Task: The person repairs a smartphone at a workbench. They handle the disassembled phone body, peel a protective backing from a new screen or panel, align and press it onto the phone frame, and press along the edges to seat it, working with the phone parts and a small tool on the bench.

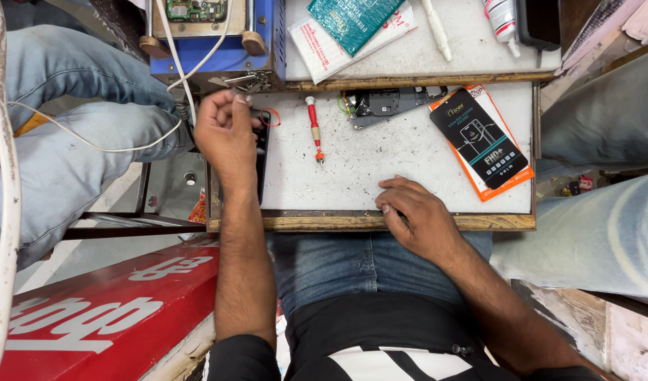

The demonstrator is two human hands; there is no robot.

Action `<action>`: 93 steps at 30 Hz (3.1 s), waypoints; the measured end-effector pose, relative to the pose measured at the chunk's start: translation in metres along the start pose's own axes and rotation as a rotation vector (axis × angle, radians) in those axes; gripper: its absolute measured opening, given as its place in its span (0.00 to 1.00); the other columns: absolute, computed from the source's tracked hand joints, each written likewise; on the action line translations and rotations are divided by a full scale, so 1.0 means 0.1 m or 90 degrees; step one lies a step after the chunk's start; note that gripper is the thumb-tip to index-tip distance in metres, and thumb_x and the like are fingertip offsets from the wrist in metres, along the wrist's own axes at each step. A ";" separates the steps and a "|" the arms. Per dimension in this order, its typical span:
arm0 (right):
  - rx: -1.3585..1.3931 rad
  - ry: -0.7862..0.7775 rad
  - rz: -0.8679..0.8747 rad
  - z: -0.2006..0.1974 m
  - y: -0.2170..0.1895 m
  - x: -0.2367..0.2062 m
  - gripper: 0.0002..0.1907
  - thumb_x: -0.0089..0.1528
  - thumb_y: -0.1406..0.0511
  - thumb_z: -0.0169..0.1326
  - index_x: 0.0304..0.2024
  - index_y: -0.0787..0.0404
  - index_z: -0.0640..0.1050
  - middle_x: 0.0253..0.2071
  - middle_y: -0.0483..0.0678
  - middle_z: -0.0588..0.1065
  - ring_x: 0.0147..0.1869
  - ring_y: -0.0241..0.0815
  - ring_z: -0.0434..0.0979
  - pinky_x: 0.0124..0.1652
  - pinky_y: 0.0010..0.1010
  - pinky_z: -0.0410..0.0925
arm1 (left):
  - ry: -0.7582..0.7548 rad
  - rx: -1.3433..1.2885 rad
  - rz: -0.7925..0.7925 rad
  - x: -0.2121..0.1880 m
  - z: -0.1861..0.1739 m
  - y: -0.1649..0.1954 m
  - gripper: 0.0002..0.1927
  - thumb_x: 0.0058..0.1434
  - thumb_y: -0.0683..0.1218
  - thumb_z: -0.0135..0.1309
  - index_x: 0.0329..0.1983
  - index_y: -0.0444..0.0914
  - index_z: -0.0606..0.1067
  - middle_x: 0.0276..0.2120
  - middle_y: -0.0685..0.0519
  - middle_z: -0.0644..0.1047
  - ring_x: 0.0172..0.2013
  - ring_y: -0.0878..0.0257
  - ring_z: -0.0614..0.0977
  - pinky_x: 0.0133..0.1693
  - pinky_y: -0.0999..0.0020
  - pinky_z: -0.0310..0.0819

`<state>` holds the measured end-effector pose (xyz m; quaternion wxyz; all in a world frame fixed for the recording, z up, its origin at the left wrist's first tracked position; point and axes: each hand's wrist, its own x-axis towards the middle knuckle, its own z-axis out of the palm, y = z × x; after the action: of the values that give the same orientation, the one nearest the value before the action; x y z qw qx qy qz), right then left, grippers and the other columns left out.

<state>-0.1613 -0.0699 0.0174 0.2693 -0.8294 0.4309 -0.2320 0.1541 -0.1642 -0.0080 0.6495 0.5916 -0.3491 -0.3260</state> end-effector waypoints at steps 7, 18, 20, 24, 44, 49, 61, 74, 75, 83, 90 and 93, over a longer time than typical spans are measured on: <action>0.004 0.009 -0.003 0.00 -0.01 0.01 0.04 0.65 0.70 0.53 0.41 0.62 0.78 0.41 0.49 0.81 0.61 0.50 0.79 0.64 0.45 0.70 | -0.016 0.002 0.012 0.15 -0.05 0.04 0.06 0.71 0.40 0.57 0.46 0.31 0.75 0.30 0.53 0.81 0.26 0.71 0.81 0.24 0.79 0.71; 0.006 0.011 -0.011 0.02 0.01 0.01 0.04 0.65 0.70 0.52 0.41 0.62 0.78 0.40 0.49 0.81 0.61 0.51 0.80 0.64 0.46 0.69 | -0.046 0.029 0.123 0.03 -0.01 0.18 0.08 0.74 0.38 0.49 0.53 0.30 0.73 0.40 0.51 0.82 0.38 0.70 0.85 0.38 0.77 0.82; 0.008 0.014 -0.011 0.01 0.00 0.01 0.04 0.65 0.70 0.52 0.41 0.62 0.78 0.40 0.49 0.81 0.61 0.51 0.80 0.64 0.46 0.69 | -0.027 0.116 0.192 0.02 0.00 0.17 0.08 0.73 0.36 0.54 0.52 0.29 0.73 0.40 0.50 0.81 0.39 0.68 0.84 0.39 0.76 0.81; 0.012 0.013 -0.010 0.01 -0.01 0.01 0.04 0.65 0.70 0.52 0.41 0.63 0.78 0.40 0.50 0.81 0.61 0.51 0.79 0.63 0.45 0.69 | 0.017 0.121 0.154 0.13 0.01 0.13 0.02 0.73 0.36 0.54 0.47 0.31 0.74 0.35 0.52 0.81 0.34 0.70 0.84 0.36 0.76 0.82; 0.006 0.010 -0.001 -0.01 -0.03 0.03 0.05 0.64 0.70 0.52 0.40 0.62 0.79 0.40 0.50 0.81 0.61 0.51 0.79 0.64 0.46 0.69 | 0.033 0.343 0.348 0.14 -0.03 0.27 0.20 0.63 0.35 0.65 0.56 0.34 0.73 0.47 0.49 0.72 0.38 0.64 0.81 0.37 0.74 0.82; -0.009 0.008 0.000 0.00 -0.02 0.01 0.05 0.64 0.69 0.53 0.40 0.62 0.79 0.41 0.50 0.81 0.62 0.51 0.79 0.64 0.47 0.68 | -0.023 0.381 0.392 0.05 -0.02 0.31 0.15 0.67 0.34 0.61 0.56 0.35 0.77 0.49 0.47 0.74 0.37 0.65 0.82 0.34 0.75 0.80; -0.008 0.007 -0.001 0.02 0.00 0.02 0.05 0.65 0.69 0.52 0.41 0.62 0.79 0.40 0.49 0.81 0.61 0.51 0.79 0.64 0.46 0.69 | -0.016 0.393 0.378 0.12 -0.11 0.36 0.08 0.64 0.39 0.67 0.44 0.35 0.80 0.39 0.52 0.76 0.31 0.65 0.76 0.33 0.70 0.74; -0.002 0.017 -0.006 0.01 -0.02 0.03 0.05 0.64 0.70 0.52 0.40 0.62 0.79 0.39 0.49 0.81 0.61 0.50 0.79 0.62 0.45 0.70 | 0.044 0.448 0.304 0.13 -0.11 0.27 0.09 0.64 0.39 0.68 0.40 0.35 0.77 0.36 0.53 0.78 0.27 0.67 0.78 0.31 0.71 0.74; -0.001 0.015 -0.006 0.01 -0.02 0.03 0.04 0.65 0.70 0.52 0.40 0.62 0.79 0.39 0.49 0.81 0.61 0.50 0.80 0.63 0.45 0.70 | 0.052 0.432 0.317 0.10 -0.11 0.28 0.08 0.65 0.40 0.67 0.42 0.35 0.77 0.38 0.52 0.78 0.29 0.66 0.79 0.32 0.71 0.75; 0.002 0.016 -0.010 0.00 -0.01 0.02 0.05 0.64 0.69 0.53 0.40 0.63 0.78 0.39 0.50 0.81 0.61 0.52 0.79 0.62 0.47 0.69 | -0.206 0.727 0.078 -0.43 -0.23 0.38 0.09 0.58 0.51 0.66 0.39 0.44 0.83 0.40 0.49 0.80 0.33 0.50 0.84 0.37 0.52 0.77; -0.002 0.007 -0.016 0.01 0.00 0.03 0.04 0.65 0.70 0.52 0.40 0.62 0.78 0.39 0.50 0.81 0.61 0.51 0.79 0.64 0.47 0.69 | -0.159 0.790 0.114 -0.66 -0.08 0.26 0.13 0.57 0.49 0.65 0.41 0.38 0.82 0.45 0.46 0.80 0.34 0.47 0.84 0.36 0.53 0.80; -0.003 0.010 -0.013 0.00 -0.02 0.03 0.04 0.65 0.70 0.53 0.40 0.62 0.78 0.40 0.50 0.81 0.61 0.51 0.79 0.63 0.46 0.69 | -0.152 0.829 0.087 -0.63 -0.03 0.25 0.11 0.60 0.49 0.64 0.38 0.37 0.81 0.45 0.46 0.80 0.35 0.47 0.85 0.36 0.53 0.81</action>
<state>-0.1586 -0.0714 0.0184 0.2619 -0.8326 0.4249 -0.2401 0.1225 -0.1080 0.0125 0.1357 0.7992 -0.5813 -0.0699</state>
